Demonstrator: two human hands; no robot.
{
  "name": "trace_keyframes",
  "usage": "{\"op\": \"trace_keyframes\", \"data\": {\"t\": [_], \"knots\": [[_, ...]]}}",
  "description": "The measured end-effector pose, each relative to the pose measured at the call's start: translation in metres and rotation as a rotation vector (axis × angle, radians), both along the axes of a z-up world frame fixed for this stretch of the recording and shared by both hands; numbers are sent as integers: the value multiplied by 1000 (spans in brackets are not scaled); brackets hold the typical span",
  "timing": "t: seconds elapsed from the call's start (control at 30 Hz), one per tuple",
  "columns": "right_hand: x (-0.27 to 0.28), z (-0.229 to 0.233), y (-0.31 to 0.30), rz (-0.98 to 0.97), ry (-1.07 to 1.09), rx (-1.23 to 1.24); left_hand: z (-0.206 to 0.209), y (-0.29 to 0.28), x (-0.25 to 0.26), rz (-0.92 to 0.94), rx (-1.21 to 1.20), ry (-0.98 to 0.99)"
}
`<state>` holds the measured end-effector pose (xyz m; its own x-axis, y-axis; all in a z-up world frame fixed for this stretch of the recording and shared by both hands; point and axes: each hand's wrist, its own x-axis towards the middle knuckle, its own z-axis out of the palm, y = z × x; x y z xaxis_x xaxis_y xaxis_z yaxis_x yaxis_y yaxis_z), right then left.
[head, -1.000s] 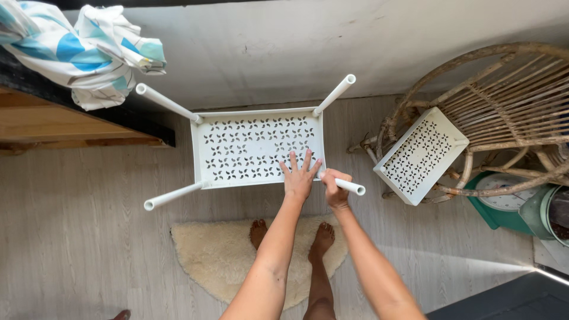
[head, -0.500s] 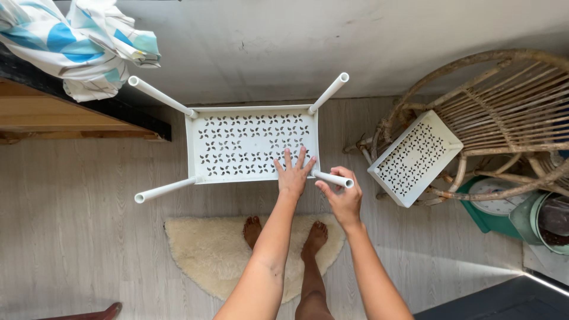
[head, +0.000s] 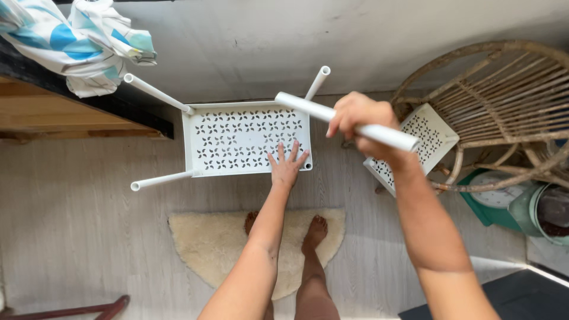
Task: The person disassembles a white plastic storage unit by removing its legs and separating the trays, then reassembles it by inserting the legs back into the trays and stacking them.
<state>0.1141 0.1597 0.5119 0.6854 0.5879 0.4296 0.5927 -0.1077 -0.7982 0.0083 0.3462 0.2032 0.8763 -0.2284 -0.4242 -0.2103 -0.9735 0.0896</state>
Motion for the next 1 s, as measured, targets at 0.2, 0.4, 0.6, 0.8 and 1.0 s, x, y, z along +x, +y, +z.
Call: {"op": "trace_keyframes", "data": {"t": [0.2,0.4,0.6,0.8,1.0], "knots": [[-48,-34,-68,-338,615,128,1,8,13,41,-29,219],[-182,-166,-161,-1051,169,-191,46,-23,-8,41,-86,-12],[-201,-205,-235,-1024,911,155,99,-146,-57,-287,-139,-68],[-173,-206,-300,-792,382,-584,92,-236,-61,-429,-158,24],[-127,-206,-323,-726,710,-932,87,-251,-63,-421,-101,101]]}}
